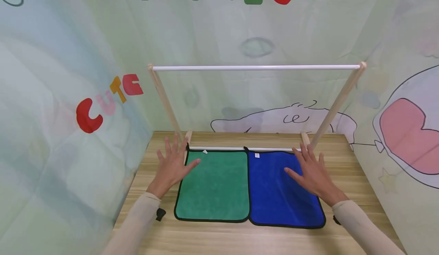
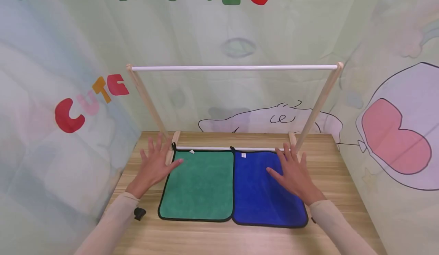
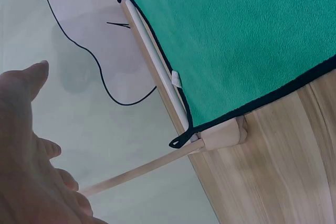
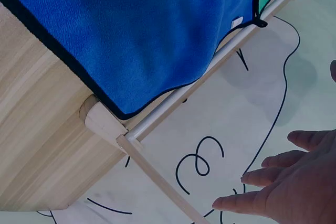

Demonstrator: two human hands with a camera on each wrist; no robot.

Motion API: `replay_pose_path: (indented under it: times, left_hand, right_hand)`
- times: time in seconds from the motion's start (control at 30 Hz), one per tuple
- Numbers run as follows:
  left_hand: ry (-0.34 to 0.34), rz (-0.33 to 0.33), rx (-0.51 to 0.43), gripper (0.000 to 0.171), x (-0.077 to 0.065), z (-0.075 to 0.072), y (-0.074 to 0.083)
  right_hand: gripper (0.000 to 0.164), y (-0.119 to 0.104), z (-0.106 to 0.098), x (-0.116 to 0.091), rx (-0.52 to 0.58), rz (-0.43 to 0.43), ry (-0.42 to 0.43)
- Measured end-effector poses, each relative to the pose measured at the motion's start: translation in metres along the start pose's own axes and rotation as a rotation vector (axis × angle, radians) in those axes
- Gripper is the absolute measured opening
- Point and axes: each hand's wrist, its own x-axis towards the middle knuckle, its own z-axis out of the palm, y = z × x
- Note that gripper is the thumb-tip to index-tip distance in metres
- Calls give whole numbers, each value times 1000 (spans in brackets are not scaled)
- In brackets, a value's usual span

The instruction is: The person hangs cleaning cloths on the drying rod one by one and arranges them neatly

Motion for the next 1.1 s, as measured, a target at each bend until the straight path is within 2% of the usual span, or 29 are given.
replay_pose_path:
  times: [0.27,0.4,0.63,0.9,1.0,1.1]
  left_hand:
    - [6,-12,4,107,4,-3,-6]
    - [32,-11,-20,103,6,-4,-8]
    - [130,-8,-89,90,11,-7,-11]
    - [232,-29,-142,77,19,-8,-21]
    - [257,-34,-201,74,24,-12,-24]
    - [248,-66,-320,74,28,-17,-25]
  right_hand:
    - [86,-6,4,2,35,-10,-12]
    - [84,-8,7,4,38,-23,8]
    - [74,-12,12,6,33,-82,83]
    - [66,-15,18,5,31,-128,119]
    - [64,-16,20,4,35,-136,121]
    - [63,-17,22,4,40,-143,119]
